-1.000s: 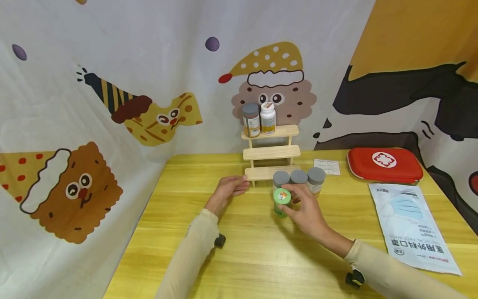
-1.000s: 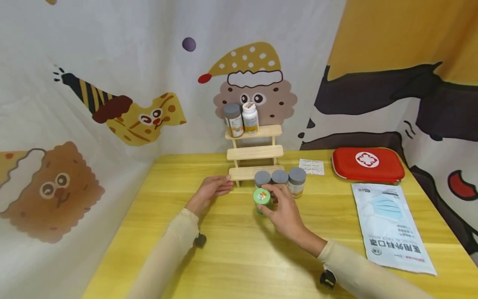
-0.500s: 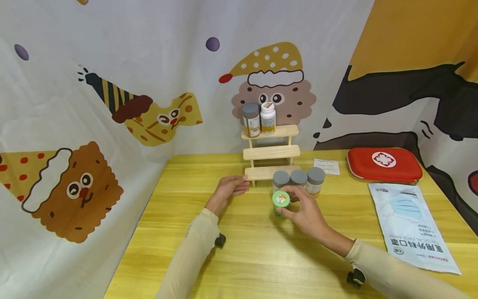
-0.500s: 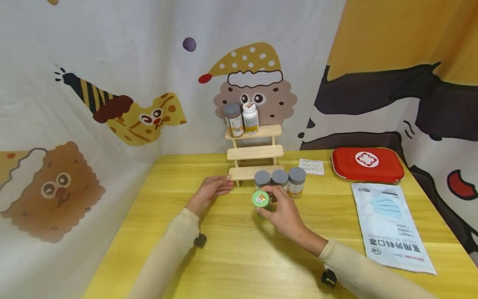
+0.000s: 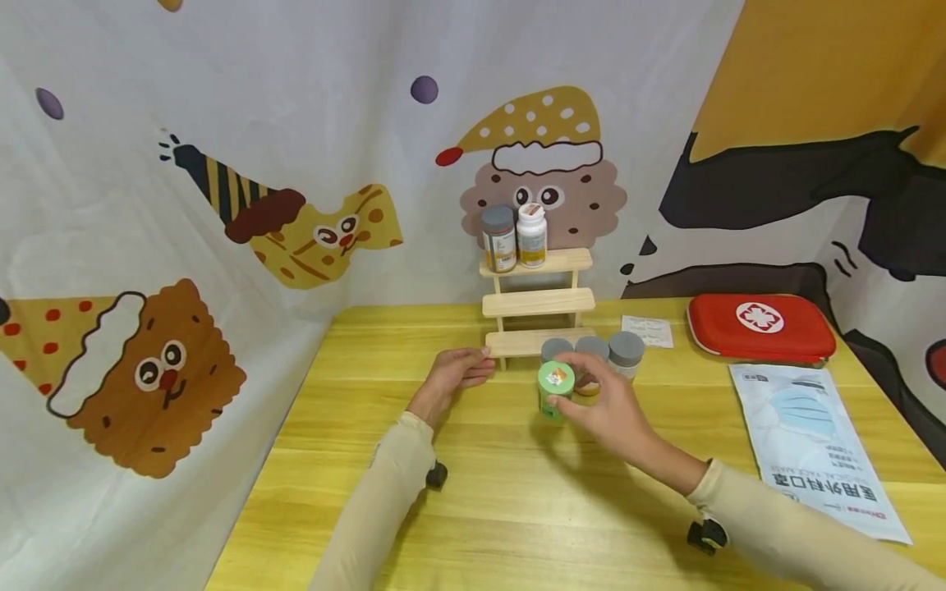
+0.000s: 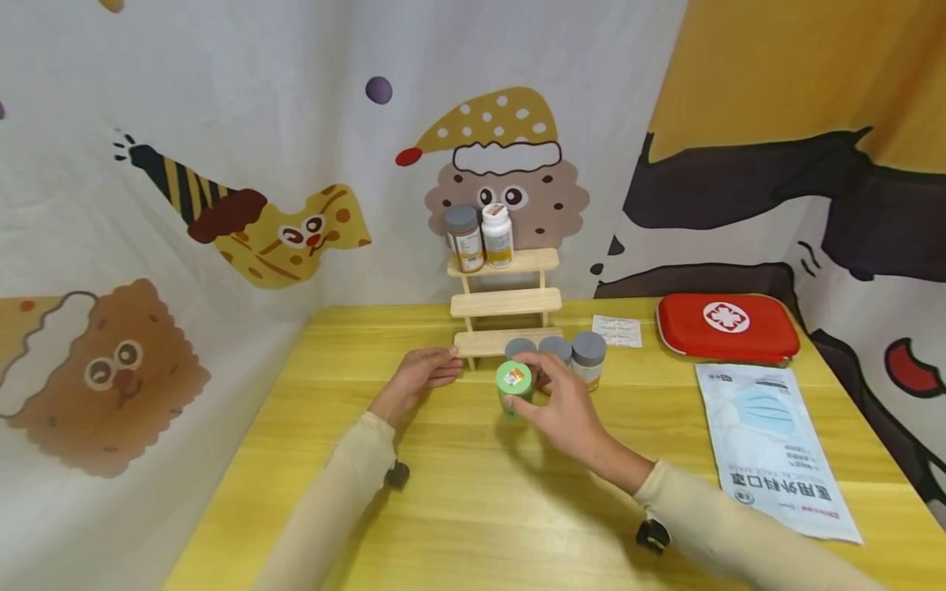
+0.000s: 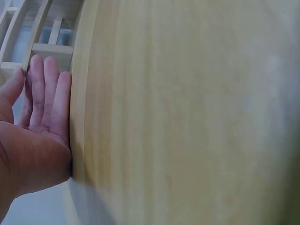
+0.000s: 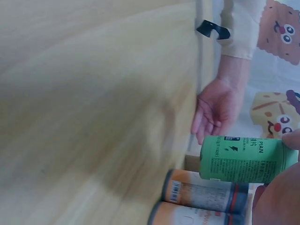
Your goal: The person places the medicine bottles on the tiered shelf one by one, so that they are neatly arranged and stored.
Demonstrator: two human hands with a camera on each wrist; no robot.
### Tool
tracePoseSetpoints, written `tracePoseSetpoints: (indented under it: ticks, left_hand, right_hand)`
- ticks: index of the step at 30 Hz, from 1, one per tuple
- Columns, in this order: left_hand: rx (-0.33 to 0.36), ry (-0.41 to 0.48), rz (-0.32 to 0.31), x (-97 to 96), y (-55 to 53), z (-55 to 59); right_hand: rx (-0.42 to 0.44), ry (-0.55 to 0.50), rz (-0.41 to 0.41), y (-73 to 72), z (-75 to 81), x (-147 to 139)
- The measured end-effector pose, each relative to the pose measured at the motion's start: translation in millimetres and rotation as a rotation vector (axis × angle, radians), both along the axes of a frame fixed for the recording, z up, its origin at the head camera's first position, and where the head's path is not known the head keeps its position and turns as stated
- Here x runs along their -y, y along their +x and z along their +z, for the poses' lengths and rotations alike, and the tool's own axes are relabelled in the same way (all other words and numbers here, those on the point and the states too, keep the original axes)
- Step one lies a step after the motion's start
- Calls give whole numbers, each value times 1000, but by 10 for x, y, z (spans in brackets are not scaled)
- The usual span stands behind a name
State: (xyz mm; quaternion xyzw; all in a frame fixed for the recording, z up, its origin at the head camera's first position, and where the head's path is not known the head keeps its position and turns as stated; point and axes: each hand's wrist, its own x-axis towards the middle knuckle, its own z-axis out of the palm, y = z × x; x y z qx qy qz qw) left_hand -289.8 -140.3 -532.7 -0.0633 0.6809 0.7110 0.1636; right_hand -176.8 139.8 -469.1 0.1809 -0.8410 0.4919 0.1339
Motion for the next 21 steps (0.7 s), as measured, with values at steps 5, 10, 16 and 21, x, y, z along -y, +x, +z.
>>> tracePoseSetpoints:
  ticks: [5, 10, 16, 21]
  left_hand:
    - [2, 2, -10, 0, -2, 4]
    - [9, 4, -10, 22, 4, 4]
    - [8, 12, -3, 16, 23, 29]
    - [-3, 11, -7, 18, 14, 19]
  right_hand:
    - [-51, -37, 6, -33, 94, -31]
    - [-90, -76, 18, -87, 194, -53]
    - [-109, -119, 10, -147, 390, -70]
    - [-131, -140, -2, -182, 544, -58]
